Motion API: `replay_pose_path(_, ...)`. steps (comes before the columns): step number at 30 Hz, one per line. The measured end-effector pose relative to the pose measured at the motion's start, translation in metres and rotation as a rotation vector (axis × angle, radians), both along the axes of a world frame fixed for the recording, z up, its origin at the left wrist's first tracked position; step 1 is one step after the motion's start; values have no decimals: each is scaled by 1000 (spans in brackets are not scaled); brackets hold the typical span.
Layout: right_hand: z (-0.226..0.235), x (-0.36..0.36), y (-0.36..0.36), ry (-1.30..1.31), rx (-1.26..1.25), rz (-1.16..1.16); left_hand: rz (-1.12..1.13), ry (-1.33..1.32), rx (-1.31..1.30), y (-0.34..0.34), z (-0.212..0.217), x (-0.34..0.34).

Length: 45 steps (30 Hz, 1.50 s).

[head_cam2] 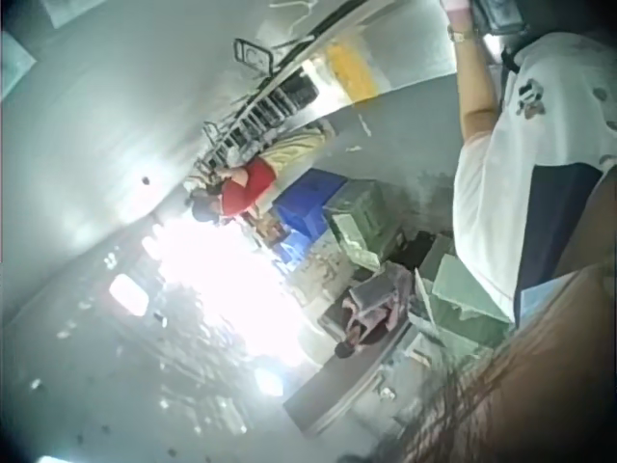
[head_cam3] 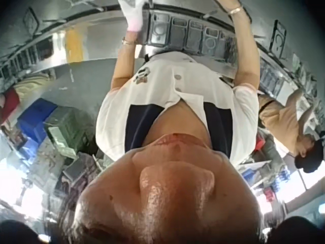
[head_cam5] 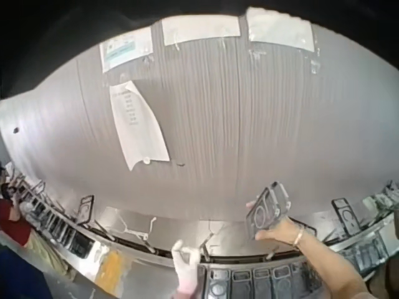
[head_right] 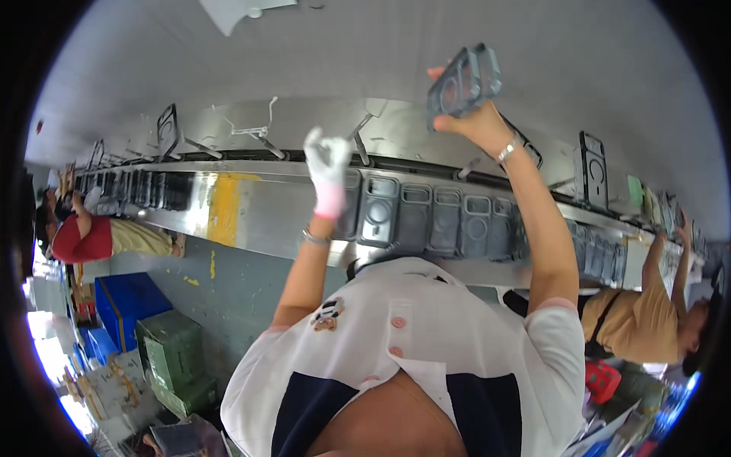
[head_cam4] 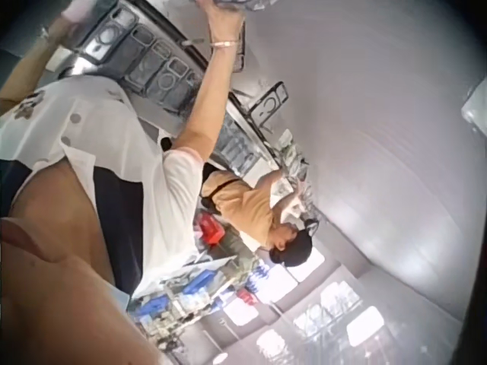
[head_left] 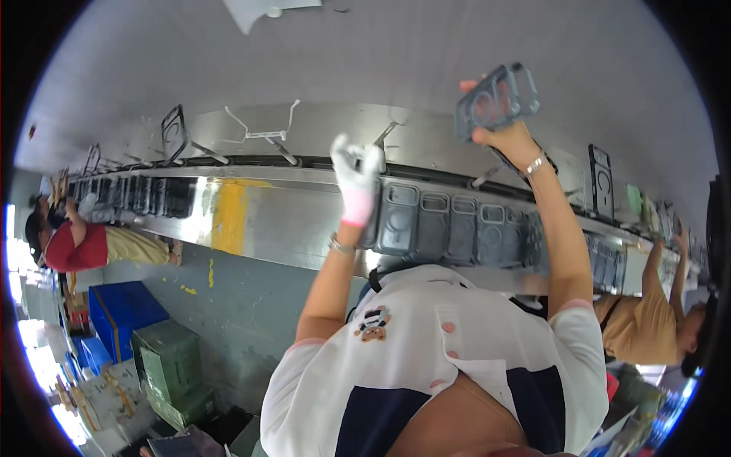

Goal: The person repeatedly removes phone cases from a conveyor line and stacks them together by hand.

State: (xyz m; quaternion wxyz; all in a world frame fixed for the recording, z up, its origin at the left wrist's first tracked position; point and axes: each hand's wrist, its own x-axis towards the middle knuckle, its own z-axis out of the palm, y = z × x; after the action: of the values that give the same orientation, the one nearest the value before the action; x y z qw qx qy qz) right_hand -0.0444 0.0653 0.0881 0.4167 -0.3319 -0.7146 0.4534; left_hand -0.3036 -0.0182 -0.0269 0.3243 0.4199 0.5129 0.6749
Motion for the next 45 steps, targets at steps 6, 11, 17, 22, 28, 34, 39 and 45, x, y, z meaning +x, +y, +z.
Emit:
replay_pose_path(6, -7, 43, -3, -199, -17, -15, -467, -332, 4, 62, 8, 25)
replay_pose_path(11, -16, 101, -39, -32, -19, -14, -656, -197, 5, 47, 6, 78)
replay_pose_path(17, 18, 110, -41, -552, 136, -170, -803, -79, -131, 46, 15, 160)
replay_pose_path(22, 13, 136, -34, -1043, 306, -104, -814, 191, -61, 52, 2, 223)
replay_pose_path(28, 14, 219, -32, -1143, 178, -165, -795, 311, -3, 30, -5, 253)
replay_pose_path(34, -16, 270, -44, -513, 70, -350, -1137, -264, -548, -20, -22, 93)
replay_pose_path(39, 5, 155, -37, -140, 56, -40, 351, 265, -378, -17, -48, -18)
replay_pose_path(45, -5, 21, 5, 115, 31, 316, 283, -124, 20, 35, -8, -64)
